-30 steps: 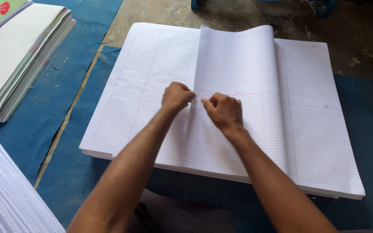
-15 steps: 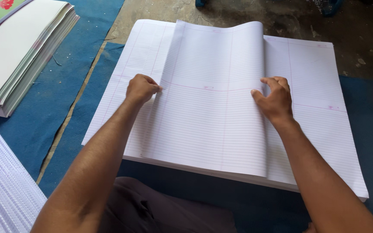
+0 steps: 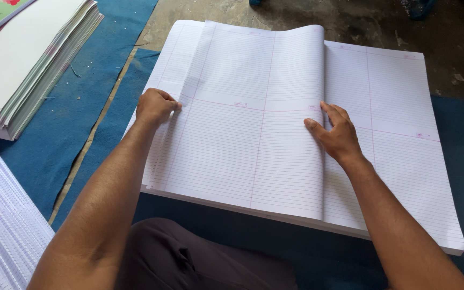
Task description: The person folds a stack of lined paper sheets in half and presses the crease with a small wooden block. The person repeats this folding and pressing process for multiple sheets.
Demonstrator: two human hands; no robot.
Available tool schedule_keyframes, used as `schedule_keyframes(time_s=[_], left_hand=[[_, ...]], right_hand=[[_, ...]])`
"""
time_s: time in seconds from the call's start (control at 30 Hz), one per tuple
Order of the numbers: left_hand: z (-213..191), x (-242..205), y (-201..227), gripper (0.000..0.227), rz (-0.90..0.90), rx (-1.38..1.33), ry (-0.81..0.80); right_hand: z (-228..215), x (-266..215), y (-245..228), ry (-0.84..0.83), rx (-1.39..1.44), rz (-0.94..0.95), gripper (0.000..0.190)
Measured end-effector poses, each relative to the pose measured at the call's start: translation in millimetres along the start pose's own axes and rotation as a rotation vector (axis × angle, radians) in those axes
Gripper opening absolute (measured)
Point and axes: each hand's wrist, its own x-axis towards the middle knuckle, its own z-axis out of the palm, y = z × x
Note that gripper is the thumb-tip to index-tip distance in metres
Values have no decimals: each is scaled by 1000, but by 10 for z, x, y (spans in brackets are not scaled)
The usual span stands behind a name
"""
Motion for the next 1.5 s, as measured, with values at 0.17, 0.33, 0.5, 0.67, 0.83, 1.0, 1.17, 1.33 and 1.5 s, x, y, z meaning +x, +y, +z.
schedule_keyframes(time_s=[0.17, 0.33, 0.5, 0.67, 0.83, 1.0, 1.17, 1.33, 1.5], left_hand=[[25, 1, -38, 17, -13, 19, 20], [55, -18, -40, 17, -6, 39, 26], [126, -63, -46, 19, 44, 115, 72], [234, -197, -56, 48, 98, 36, 242], [232, -327, 15, 55, 59, -16, 244], [197, -341, 59, 56, 19, -32, 239], [229, -281, 8, 55, 29, -54, 261], [257, -224, -21, 53, 4, -45, 274], [265, -172, -41, 46, 6, -42, 268]], right_hand=[[34, -10, -32, 1, -1, 5, 82], [53, -26, -51, 6, -4, 6, 81], [51, -45, -116, 24, 15, 12, 80], [82, -48, -182, -5, 195, 38, 75], [141, -53, -189, -85, 224, 45, 78], [173, -21, -151, -124, 157, 56, 79], [210, 5, -117, -135, 98, 54, 78], [252, 27, -100, -139, 60, 68, 77], [395, 104, -34, -133, -76, 78, 74]])
